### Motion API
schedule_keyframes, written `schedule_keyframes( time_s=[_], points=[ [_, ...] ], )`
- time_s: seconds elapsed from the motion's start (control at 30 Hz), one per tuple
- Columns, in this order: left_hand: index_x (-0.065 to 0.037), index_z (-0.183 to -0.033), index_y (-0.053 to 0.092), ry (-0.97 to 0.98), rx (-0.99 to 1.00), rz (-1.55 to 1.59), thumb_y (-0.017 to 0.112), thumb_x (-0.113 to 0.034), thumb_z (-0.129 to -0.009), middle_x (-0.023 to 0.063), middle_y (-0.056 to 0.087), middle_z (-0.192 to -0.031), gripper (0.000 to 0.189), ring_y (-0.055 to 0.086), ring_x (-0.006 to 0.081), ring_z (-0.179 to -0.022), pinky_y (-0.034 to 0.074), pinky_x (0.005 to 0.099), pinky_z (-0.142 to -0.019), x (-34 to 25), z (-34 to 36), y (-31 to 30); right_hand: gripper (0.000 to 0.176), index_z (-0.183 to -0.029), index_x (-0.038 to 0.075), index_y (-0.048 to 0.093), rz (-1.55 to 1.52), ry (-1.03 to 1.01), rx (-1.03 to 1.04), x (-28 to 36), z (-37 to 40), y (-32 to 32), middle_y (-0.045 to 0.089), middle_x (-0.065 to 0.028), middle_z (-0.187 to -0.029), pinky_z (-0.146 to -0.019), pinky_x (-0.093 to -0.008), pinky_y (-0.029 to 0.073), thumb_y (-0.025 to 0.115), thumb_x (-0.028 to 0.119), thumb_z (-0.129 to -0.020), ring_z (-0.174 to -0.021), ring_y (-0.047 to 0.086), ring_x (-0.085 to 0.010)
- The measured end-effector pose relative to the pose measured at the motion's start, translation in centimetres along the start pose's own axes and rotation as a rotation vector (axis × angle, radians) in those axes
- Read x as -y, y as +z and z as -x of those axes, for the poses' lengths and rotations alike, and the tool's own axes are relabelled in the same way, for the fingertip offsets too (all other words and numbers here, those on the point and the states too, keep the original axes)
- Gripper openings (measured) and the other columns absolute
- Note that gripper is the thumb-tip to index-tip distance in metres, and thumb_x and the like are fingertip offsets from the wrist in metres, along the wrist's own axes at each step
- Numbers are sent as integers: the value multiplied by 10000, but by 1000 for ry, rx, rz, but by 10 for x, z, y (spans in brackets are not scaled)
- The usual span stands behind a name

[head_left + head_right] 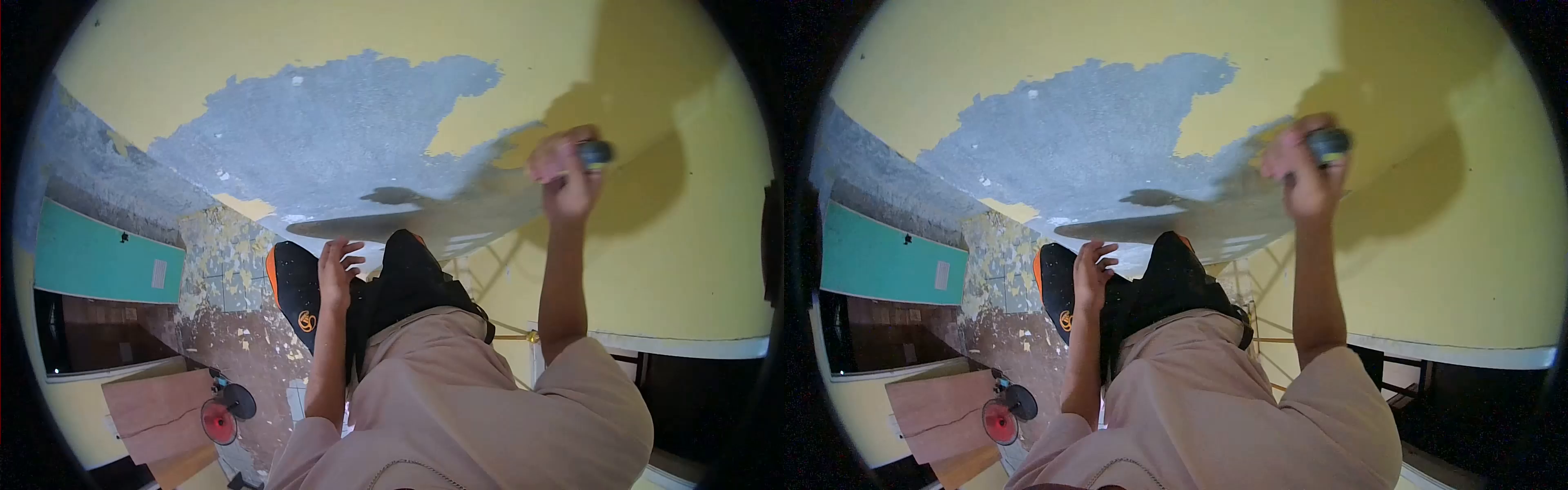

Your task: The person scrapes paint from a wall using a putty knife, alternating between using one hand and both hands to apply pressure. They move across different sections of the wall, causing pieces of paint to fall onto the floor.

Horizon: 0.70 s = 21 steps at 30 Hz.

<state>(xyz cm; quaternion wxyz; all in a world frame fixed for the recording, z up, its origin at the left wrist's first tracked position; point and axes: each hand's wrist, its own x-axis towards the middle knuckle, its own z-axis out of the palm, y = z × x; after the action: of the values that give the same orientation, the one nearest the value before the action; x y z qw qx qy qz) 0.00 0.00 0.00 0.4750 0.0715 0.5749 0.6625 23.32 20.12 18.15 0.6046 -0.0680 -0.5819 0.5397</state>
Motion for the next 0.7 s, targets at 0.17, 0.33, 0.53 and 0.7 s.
schedule_keyframes(
  time_s=[0.17, 0.33, 0.53, 0.7],
  points=[
    [-72, -1027, 501, 37, -93, -31, 499, -339, -913, 78, 635, -953, 290, 571, 131, -722, 426, 242, -602, 6, 2, -4, 124, -760, 75, 459, 5, -470, -94, 84, -44, 17, 378, -8, -506, -406, -283, 322, 511, 111, -867, -409, 341, -120],
    [-81, -977, 500, 57, -138, -8, 503, -297, -911, 69, 650, -910, 226, 590, 117, -683, 427, 229, -571, 16, 0, -11, 195, -743, 36, 448, 284, -332, -229, -9, -44, 38, 432, -37, -530, -415, -252, 344, 539, -135, -756, -456, 432, -110],
    [-94, -976, 501, 46, -173, 46, 492, -276, -924, 65, 642, -914, 189, 609, 124, -719, 457, 229, -562, 18, 10, -19, 190, -679, 56, 523, -72, -623, -56, 38, -29, 34, 573, -30, -594, -481, -249, 429, 696, -23, -698, -516, 549, -118],
    [-57, -965, 492, 224, -153, -139, 504, -247, -927, 74, 637, -901, 195, 623, 131, -750, 464, 221, -554, -15, 0, 13, 167, -765, 62, 518, 363, -760, -85, -7, -41, 14, 552, -25, -572, -483, -251, 439, 652, -23, -714, -474, 533, -129]
  ],
)
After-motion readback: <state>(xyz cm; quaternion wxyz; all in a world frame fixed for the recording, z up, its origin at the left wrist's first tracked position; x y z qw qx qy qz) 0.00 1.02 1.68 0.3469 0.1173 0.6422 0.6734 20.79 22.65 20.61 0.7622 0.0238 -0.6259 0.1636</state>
